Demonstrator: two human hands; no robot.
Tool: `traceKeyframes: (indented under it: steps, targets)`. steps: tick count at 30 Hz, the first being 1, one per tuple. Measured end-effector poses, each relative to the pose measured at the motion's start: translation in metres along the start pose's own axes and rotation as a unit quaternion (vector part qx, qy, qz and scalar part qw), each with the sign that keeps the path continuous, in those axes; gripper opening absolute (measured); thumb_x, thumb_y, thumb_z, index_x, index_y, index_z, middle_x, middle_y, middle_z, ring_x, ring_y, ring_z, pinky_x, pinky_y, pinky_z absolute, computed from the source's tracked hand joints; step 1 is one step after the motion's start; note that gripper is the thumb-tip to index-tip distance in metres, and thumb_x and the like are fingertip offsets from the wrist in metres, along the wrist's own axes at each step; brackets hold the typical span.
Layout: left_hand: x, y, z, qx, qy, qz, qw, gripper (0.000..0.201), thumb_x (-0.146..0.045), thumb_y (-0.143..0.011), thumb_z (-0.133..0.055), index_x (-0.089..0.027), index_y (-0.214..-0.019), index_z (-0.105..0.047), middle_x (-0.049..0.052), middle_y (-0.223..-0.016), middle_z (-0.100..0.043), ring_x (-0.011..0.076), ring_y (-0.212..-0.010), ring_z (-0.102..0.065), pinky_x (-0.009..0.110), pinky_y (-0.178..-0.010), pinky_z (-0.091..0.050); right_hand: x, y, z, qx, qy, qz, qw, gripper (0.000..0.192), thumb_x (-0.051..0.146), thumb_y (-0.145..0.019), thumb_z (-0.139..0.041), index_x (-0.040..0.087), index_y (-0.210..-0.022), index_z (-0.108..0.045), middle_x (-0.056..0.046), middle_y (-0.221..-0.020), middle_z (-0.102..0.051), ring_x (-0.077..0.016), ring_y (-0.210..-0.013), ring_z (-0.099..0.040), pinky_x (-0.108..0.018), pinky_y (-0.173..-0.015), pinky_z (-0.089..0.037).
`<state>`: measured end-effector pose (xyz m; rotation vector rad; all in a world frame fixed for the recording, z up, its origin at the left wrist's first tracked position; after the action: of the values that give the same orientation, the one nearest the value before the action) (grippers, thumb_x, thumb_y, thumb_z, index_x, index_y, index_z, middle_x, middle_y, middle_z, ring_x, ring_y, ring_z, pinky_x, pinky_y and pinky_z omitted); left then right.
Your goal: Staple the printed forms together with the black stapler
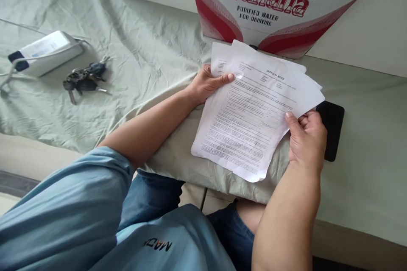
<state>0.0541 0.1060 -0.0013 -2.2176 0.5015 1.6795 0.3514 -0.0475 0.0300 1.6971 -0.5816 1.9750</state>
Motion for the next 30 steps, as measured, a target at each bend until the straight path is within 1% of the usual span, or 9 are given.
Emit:
traceKeyframes:
  steps: [2, 4, 7, 11, 16, 19, 21, 25, 30]
  targets:
    - [-0.002, 0.003, -0.002, -0.006, 0.015, 0.006, 1.000, 0.073, -0.086, -0.087, -0.102, -0.021, -0.117, -0.088, 0.011, -0.117, -0.095, 0.0437, -0.126, -0.092, 0.068, -0.117, -0.076, -0.005, 0.002, 0.007, -0.011, 0.005, -0.034, 0.999, 0.052, 0.041, -0.057, -0.104, 0.024, -0.101, -0.085, -0.002, -0.091, -0.087, -0.0218, -0.088, -0.080, -0.038, -0.080, -0.069]
    - [-0.003, 0.005, -0.004, -0.004, 0.029, 0.013, 0.999, 0.073, -0.087, -0.089, -0.099, -0.021, -0.119, -0.088, 0.012, -0.120, -0.095, 0.0451, -0.129, -0.092, 0.070, -0.120, -0.075, -0.009, 0.003, 0.013, -0.003, 0.028, -0.054, 0.998, 0.050, 0.043, -0.054, -0.105, 0.023, -0.096, -0.085, -0.002, -0.083, -0.082, -0.0188, -0.076, -0.073, -0.033, -0.067, -0.062]
    - [-0.001, 0.006, -0.006, 0.000, 0.048, 0.031, 0.998, 0.072, -0.086, -0.093, -0.097, -0.021, -0.120, -0.086, 0.013, -0.122, -0.095, 0.0460, -0.134, -0.091, 0.070, -0.122, -0.075, -0.011, 0.002, 0.017, 0.011, 0.045, -0.058, 0.997, 0.046, 0.045, -0.053, -0.104, 0.022, -0.087, -0.085, -0.001, -0.075, -0.077, -0.0153, -0.066, -0.065, -0.032, -0.062, -0.058]
    - [0.005, 0.002, -0.004, 0.001, 0.081, 0.050, 0.995, 0.065, -0.081, -0.096, -0.095, -0.020, -0.117, -0.082, 0.014, -0.121, -0.096, 0.0453, -0.139, -0.090, 0.067, -0.123, -0.076, -0.009, -0.002, 0.018, -0.007, 0.048, -0.045, 0.998, 0.041, 0.047, -0.055, -0.102, 0.023, -0.081, -0.083, 0.003, -0.067, -0.070, -0.0134, -0.059, -0.056, -0.032, -0.057, -0.054]
    - [0.005, -0.005, -0.007, 0.072, 0.082, 0.067, 0.992, 0.062, -0.079, -0.097, -0.093, -0.020, -0.110, -0.079, 0.017, -0.116, -0.095, 0.0442, -0.134, -0.092, 0.062, -0.117, -0.079, 0.007, -0.006, 0.032, -0.083, 0.055, 0.027, 0.995, 0.031, 0.039, -0.058, -0.098, 0.024, -0.082, -0.087, 0.004, -0.065, -0.068, -0.0160, -0.064, -0.055, -0.037, -0.065, -0.052]
    - [0.003, -0.009, -0.007, 0.101, 0.064, 0.068, 0.990, 0.057, -0.076, -0.102, -0.089, -0.020, -0.112, -0.079, 0.015, -0.112, -0.094, 0.0420, -0.133, -0.092, 0.058, -0.115, -0.079, 0.024, -0.002, 0.045, -0.143, 0.057, 0.083, 0.985, 0.028, 0.036, -0.059, -0.095, 0.027, -0.084, -0.090, 0.003, -0.072, -0.074, -0.0195, -0.072, -0.061, -0.043, -0.077, -0.055]
    - [0.003, -0.012, -0.006, 0.115, 0.067, 0.071, 0.989, 0.055, -0.074, -0.104, -0.087, -0.021, -0.116, -0.080, 0.013, -0.113, -0.094, 0.0400, -0.133, -0.092, 0.055, -0.114, -0.079, 0.034, 0.003, 0.048, -0.169, 0.070, 0.097, 0.978, 0.027, 0.035, -0.060, -0.093, 0.028, -0.085, -0.092, 0.001, -0.076, -0.077, -0.0214, -0.075, -0.064, -0.047, -0.081, -0.056]
    - [0.002, -0.013, -0.009, 0.129, 0.079, 0.079, 0.985, 0.061, -0.081, -0.105, -0.083, -0.020, -0.114, -0.081, 0.014, -0.112, -0.094, 0.0409, -0.132, -0.092, 0.054, -0.112, -0.080, 0.043, 0.007, 0.040, -0.176, 0.113, 0.071, 0.975, 0.027, 0.034, -0.061, -0.093, 0.027, -0.086, -0.093, 0.003, -0.071, -0.072, -0.0195, -0.071, -0.060, -0.047, -0.081, -0.054]
    - [-0.004, -0.009, -0.018, 0.134, 0.120, 0.094, 0.979, 0.070, -0.089, -0.107, -0.076, -0.020, -0.112, -0.080, 0.016, -0.120, -0.093, 0.0429, -0.139, -0.088, 0.058, -0.117, -0.078, 0.040, 0.002, 0.027, -0.187, 0.081, 0.104, 0.974, 0.024, 0.034, -0.058, -0.090, 0.026, -0.081, -0.090, 0.001, -0.075, -0.073, -0.0219, -0.077, -0.062, -0.056, -0.094, -0.060]
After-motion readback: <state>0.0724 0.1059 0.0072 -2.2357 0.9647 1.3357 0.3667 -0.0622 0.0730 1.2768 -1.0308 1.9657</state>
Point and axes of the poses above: each hand's wrist, its own y-axis away from the middle knuckle, its own z-axis out of the back of the hand, x = y × z, the point moved 4 cm from there along -y, towards the middle knuckle
